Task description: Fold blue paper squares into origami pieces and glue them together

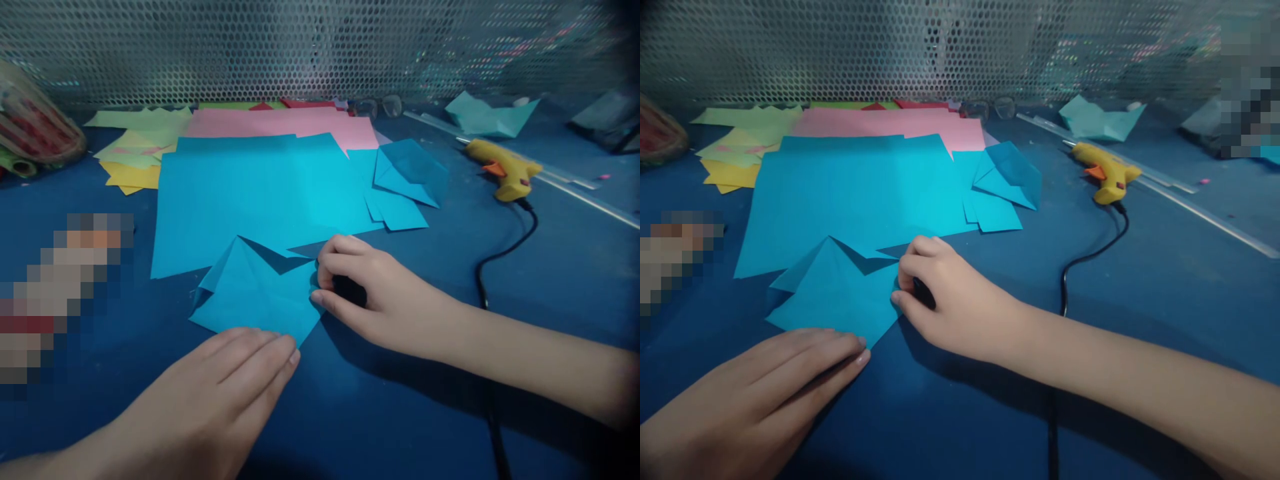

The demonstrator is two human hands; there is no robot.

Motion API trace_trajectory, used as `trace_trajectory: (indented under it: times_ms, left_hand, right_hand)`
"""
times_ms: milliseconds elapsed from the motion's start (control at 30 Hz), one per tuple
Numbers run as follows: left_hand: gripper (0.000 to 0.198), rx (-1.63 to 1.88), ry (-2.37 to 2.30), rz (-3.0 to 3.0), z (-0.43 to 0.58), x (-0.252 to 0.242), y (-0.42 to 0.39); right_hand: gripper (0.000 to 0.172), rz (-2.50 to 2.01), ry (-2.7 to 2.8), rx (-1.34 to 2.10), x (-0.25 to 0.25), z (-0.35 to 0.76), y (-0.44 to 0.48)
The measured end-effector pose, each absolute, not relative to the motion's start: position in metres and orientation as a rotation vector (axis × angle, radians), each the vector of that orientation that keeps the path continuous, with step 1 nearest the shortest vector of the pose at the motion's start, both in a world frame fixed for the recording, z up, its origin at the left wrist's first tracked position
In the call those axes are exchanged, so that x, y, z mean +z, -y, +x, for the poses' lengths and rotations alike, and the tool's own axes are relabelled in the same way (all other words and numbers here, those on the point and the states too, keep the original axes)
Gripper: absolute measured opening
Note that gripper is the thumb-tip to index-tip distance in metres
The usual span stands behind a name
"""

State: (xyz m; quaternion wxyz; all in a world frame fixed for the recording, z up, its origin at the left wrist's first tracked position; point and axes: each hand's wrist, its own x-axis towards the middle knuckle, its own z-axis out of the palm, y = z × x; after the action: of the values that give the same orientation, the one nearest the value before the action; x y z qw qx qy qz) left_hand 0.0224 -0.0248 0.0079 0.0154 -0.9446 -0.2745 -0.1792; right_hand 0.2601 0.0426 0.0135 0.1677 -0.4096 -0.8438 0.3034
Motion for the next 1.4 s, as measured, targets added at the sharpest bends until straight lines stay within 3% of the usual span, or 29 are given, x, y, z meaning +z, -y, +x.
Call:
trace_trajectory:
  times_ms: [300,600,800,1167,1400]
  left_hand:
    - [0.055,-0.447,0.693,-2.972,0.024,0.02,0.016]
    - [0.058,-0.315,0.543,-3.103,0.011,0.018,0.014]
    - [0.061,-0.241,0.709,-3.179,0.007,0.024,0.006]
    - [0.061,-0.312,0.662,-3.127,0.01,0.024,0.003]
    - [0.06,-0.276,0.63,-3.078,0.014,0.019,0.003]
  right_hand:
    - [0.018,-1.189,2.379,0.872,0.014,0.259,-0.042]
    - [0.02,-1.173,2.478,0.651,0.01,0.263,-0.039]
    - [0.006,-0.985,2.518,0.582,0.007,0.265,-0.042]
    - [0.034,-0.621,2.635,0.396,0.006,0.272,-0.046]
    - [0.035,-0.345,2.67,0.153,0.007,0.277,-0.05]
